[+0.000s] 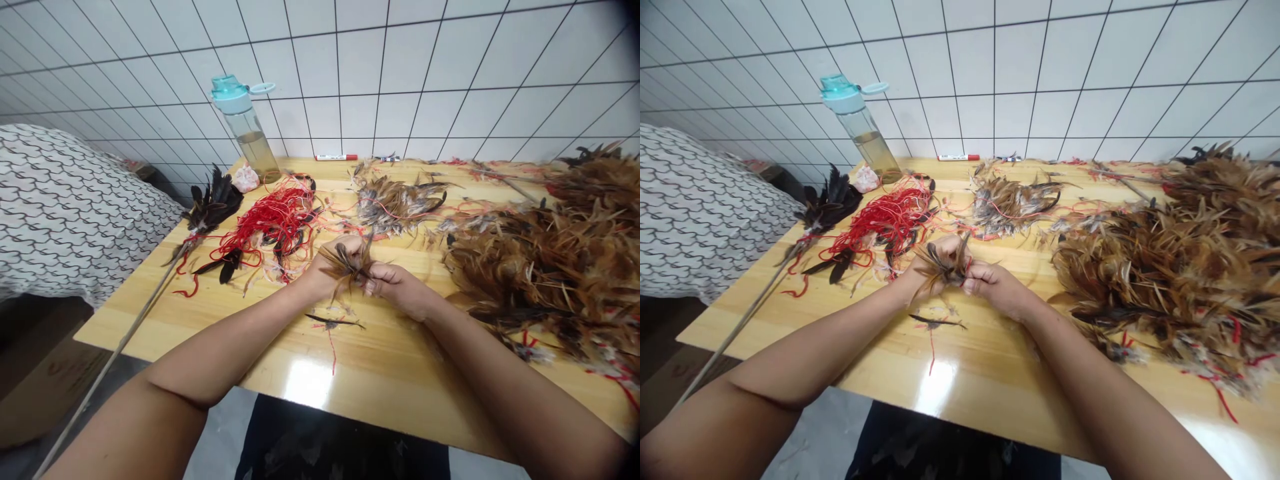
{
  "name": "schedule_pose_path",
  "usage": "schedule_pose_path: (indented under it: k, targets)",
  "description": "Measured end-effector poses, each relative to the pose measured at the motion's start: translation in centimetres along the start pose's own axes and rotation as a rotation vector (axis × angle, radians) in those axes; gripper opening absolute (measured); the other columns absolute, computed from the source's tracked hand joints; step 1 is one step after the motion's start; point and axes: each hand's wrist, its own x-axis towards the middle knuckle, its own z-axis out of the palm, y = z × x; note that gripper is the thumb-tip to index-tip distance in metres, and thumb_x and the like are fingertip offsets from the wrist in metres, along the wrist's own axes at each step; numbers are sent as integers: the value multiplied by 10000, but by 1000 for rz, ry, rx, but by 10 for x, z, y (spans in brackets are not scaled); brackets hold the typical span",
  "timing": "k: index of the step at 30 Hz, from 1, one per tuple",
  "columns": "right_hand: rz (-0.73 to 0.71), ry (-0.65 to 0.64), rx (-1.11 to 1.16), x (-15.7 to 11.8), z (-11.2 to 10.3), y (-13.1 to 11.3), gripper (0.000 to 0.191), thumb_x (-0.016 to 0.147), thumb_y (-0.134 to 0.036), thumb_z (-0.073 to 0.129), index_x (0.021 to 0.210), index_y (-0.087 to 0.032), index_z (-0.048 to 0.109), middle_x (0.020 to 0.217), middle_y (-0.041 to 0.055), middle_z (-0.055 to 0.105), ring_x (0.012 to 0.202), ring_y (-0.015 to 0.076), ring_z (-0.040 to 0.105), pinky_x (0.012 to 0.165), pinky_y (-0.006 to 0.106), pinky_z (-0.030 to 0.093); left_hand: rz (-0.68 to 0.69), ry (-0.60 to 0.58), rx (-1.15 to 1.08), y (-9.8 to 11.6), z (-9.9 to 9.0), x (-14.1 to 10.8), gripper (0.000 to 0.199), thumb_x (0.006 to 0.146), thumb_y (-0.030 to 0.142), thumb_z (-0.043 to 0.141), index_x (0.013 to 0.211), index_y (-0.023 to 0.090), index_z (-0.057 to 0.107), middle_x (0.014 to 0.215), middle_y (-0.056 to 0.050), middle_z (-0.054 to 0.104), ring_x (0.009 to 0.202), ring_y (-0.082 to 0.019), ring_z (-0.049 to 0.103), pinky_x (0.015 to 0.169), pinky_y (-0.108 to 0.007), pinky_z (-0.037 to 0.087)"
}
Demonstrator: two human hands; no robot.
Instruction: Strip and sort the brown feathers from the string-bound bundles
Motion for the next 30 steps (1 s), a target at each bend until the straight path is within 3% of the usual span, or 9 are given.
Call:
schedule_pose_path:
  k: [4,8,12,16,26,30]
  targets:
    - [-12,18,38,0,0,1,459,794,-594,590,624,-172,530,663,-22,449,624,105,403,615,246,335,0,36,-21,6,-3,3,197,741,304,632,672,181,496,652,-2,544,616,-130,496,568,-280,420]
    - [34,75,129,-1,1,3,438,767,-575,635,624,-172,542,654,-21,479,591,96,413,604,249,358,-6,33,-104,11,-5,4,100,764,191,521,671,184,484,637,2,554,612,-120,505,598,-262,433]
    - [98,236,382,-2,4,0,405,686,-521,729,608,-191,506,603,-38,467,549,94,410,593,259,399,-59,100,78,12,-4,2,103,729,110,477,664,168,531,671,-13,595,630,-123,522,624,-252,419]
    - [103,374,529,-1,5,-3,403,617,-461,789,590,-194,489,576,-46,448,528,84,373,530,234,359,42,110,246,17,-3,-1,119,803,135,492,707,158,559,693,-22,601,670,-124,521,650,-242,402]
    - [105,562,530,3,8,-4,346,638,-384,756,597,-187,474,554,-54,436,517,73,342,495,210,248,234,56,378,35,6,-3,161,845,117,459,707,167,527,678,-29,567,687,-148,481,676,-281,400]
    - [94,581,306,5,9,1,278,764,-391,607,620,-206,457,550,-55,390,511,96,334,501,228,269,301,71,453,38,12,-4,145,840,112,465,725,164,537,700,-29,578,681,-145,495,683,-289,411]
